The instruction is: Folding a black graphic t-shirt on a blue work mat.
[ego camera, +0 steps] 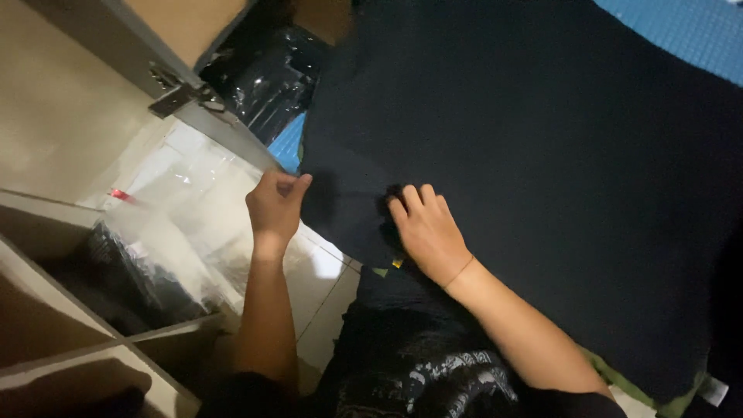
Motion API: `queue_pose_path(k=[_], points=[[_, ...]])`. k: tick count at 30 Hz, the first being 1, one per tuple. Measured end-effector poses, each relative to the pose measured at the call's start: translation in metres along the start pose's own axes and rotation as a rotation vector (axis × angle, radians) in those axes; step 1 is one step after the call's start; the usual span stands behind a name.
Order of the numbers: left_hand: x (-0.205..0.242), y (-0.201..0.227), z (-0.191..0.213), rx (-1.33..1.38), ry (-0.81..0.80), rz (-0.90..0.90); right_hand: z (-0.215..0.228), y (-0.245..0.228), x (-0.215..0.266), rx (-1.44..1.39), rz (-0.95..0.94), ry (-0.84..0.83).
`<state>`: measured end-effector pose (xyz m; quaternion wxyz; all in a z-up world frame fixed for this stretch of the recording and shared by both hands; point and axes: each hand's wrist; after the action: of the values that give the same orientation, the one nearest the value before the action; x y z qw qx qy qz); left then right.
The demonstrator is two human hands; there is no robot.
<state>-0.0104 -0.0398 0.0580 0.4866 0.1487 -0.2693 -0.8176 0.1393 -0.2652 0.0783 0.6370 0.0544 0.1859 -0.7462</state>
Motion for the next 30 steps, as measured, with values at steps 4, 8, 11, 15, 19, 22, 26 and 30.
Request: queue_pose_path(k=[4, 8, 11, 15, 19, 22, 26, 30], points=[[0.003, 0.001, 0.003, 0.100, 0.070, 0.014, -0.025, 0.013, 0.007, 0.076, 0.020, 0.028], [0.000, 0.000, -0.004, 0.359, -0.029, 0.024, -0.043, 0.044, 0.004, -0.007, -0.010, 0.149], [-0.001, -0.010, -0.012, 0.382, -0.214, -0.084, -0.029, 0.059, -0.004, -0.321, -0.187, 0.217], [0.008, 0.008, 0.002, 0.376, -0.452, -0.174, -0.023, 0.074, -0.012, -0.647, -0.427, 0.219], [0.011, 0.018, 0.006, 0.382, -0.468, -0.217, -0.022, 0.066, -0.018, -0.661, -0.467, 0.263], [0.012, 0.015, -0.002, 0.155, -0.367, -0.211, -0.015, 0.064, -0.015, -0.714, -0.409, 0.214], [0.008, -0.001, -0.020, 0.474, -0.404, -0.244, 0.018, 0.052, -0.006, -0.736, -0.289, -0.017], [-0.001, -0.018, -0.036, 0.827, -0.437, -0.228, 0.027, 0.047, -0.014, -0.618, -0.354, 0.007]])
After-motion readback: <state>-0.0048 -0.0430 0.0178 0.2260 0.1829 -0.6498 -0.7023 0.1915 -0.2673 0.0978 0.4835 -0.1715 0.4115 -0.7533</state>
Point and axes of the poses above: each hand's wrist, its own x-axis away from the middle knuckle, its own z-axis out of the back of the hand, y = z × x, and after that the axes turned 15 degrees about -x, right-handed
